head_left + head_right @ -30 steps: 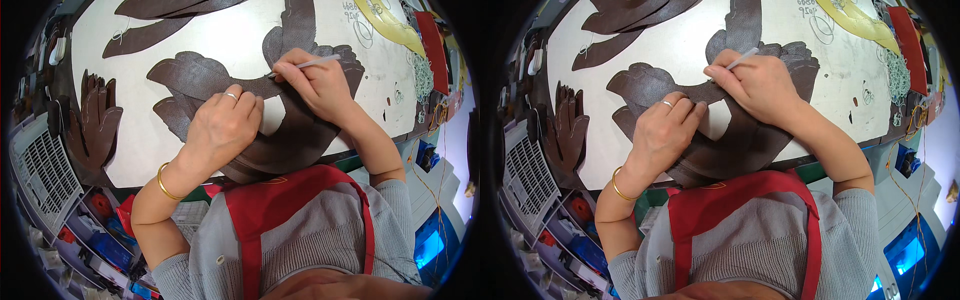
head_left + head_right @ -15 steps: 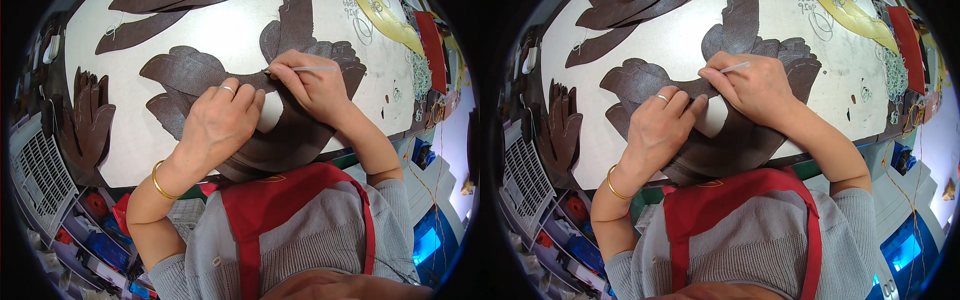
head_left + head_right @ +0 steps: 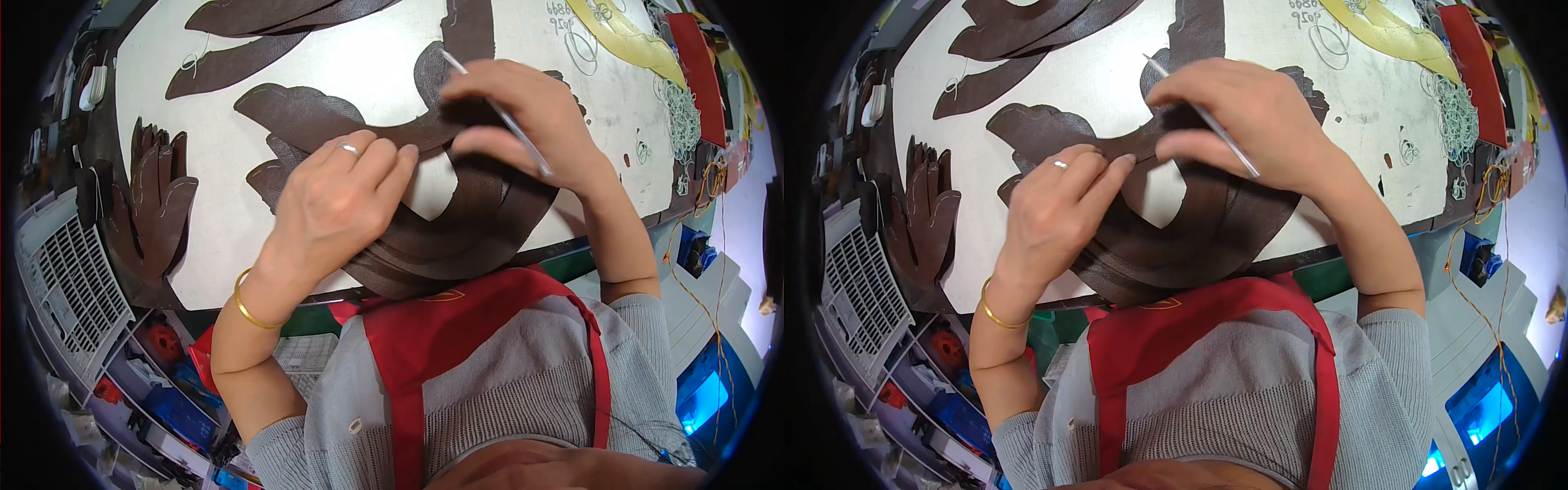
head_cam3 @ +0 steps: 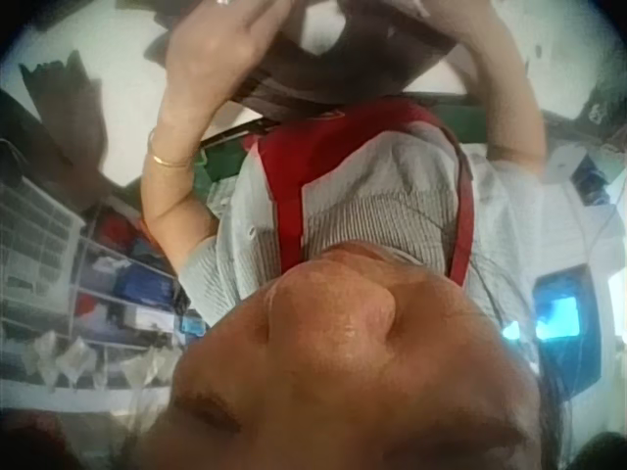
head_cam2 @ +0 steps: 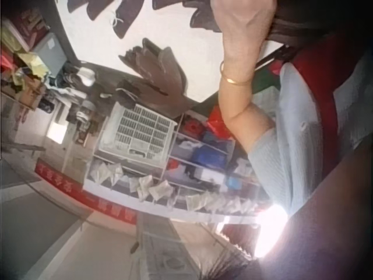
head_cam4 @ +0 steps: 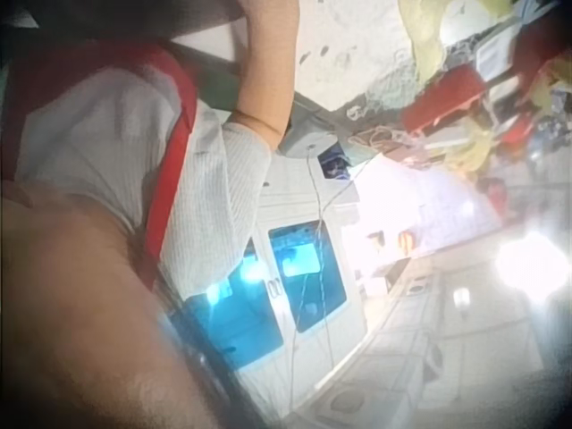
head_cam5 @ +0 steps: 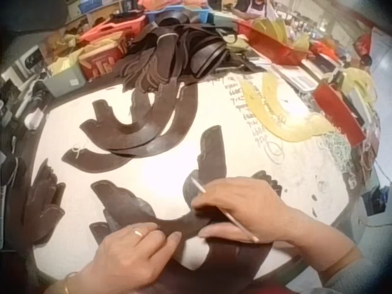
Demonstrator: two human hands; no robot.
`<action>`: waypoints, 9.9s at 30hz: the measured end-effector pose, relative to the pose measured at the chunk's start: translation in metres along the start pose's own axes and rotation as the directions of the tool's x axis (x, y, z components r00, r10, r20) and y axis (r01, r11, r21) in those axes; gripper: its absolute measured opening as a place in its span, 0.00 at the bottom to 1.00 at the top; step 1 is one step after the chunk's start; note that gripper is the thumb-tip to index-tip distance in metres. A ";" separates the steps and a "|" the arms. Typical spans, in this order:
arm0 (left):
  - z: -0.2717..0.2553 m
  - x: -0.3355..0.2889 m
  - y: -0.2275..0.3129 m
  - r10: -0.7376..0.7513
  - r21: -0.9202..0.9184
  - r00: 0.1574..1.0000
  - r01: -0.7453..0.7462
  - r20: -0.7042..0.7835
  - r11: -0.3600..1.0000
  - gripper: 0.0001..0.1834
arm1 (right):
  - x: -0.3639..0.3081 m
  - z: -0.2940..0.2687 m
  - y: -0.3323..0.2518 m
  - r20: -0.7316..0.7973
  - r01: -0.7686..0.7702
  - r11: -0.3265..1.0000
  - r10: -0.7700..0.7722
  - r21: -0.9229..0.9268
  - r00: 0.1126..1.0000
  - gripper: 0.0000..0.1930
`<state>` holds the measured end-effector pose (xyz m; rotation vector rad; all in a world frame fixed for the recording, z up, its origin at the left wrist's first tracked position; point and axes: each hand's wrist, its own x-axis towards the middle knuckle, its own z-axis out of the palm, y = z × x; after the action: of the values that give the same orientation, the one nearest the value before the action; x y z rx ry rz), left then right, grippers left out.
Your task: Marking leather shoe components with a silver pen and bundling them together with an elastic band.
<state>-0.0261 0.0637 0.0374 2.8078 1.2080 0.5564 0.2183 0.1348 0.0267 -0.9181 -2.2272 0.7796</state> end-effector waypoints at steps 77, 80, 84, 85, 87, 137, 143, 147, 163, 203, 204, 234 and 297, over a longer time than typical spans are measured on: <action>0.028 0.051 -0.150 -0.184 0.249 0.977 0.206 -0.109 0.946 0.17 | 0.024 -0.033 -0.020 0.025 -0.075 0.997 0.075 0.014 0.997 0.08; 0.037 0.047 -0.158 -0.125 0.306 0.972 0.184 -0.201 0.934 0.13 | 0.028 -0.029 -0.019 -0.023 -0.053 0.991 0.057 0.119 0.998 0.11; 0.016 0.050 -0.120 0.033 0.233 0.979 0.015 -0.200 0.972 0.11 | 0.035 -0.031 -0.002 -0.076 -0.147 0.938 0.179 0.315 0.981 0.15; 0.014 0.046 -0.101 0.062 0.223 0.981 -0.020 -0.182 0.975 0.09 | 0.034 -0.030 0.001 -0.069 -0.194 0.937 0.223 0.291 0.972 0.16; 0.016 0.030 -0.065 -0.022 0.152 0.999 0.026 -0.030 0.988 0.08 | 0.043 -0.013 -0.002 -0.080 -0.160 0.954 0.186 0.253 0.979 0.16; 0.028 0.054 -0.181 -0.206 0.219 0.972 0.227 -0.118 0.949 0.22 | 0.047 -0.013 0.003 -0.213 -0.065 0.734 0.280 0.676 0.936 0.16; 0.028 0.048 -0.203 -0.049 0.397 0.997 0.065 -0.051 0.916 0.20 | 0.051 -0.011 0.008 -0.165 -0.105 0.735 0.285 0.670 0.944 0.16; 0.008 0.058 -0.134 0.117 0.312 0.976 -0.054 -0.187 0.949 0.14 | 0.060 0.000 0.003 -0.381 -0.017 0.785 0.319 0.619 0.868 0.16; 0.022 0.008 -0.035 -0.068 0.121 0.996 0.061 0.057 0.991 0.15 | 0.047 0.058 0.023 -0.124 -0.009 0.995 -0.004 -0.103 0.992 0.15; 0.025 0.046 -0.166 -0.266 0.548 0.962 0.194 0.055 0.814 0.11 | 0.043 -0.023 0.016 -0.201 -0.076 0.831 0.220 0.551 0.955 0.18; 0.024 0.045 -0.170 -0.226 0.535 0.974 0.174 0.033 0.827 0.12 | 0.045 -0.021 0.012 -0.197 -0.076 0.829 0.219 0.554 0.956 0.18; 0.014 -0.006 -0.042 0.045 0.159 0.999 -0.045 0.005 0.986 0.03 | 0.038 0.063 0.001 -0.001 0.015 0.985 -0.016 -0.174 1.000 0.13; -0.012 -0.026 0.107 -0.698 -0.661 0.154 0.511 0.700 -0.550 0.31 | 0.001 0.018 -0.036 0.771 -0.209 0.978 0.142 -0.011 0.621 0.28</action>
<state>0.0278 -0.0306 0.0592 0.3375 1.5081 0.8584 0.1904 0.1089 0.0410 -0.8617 -2.8115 1.5913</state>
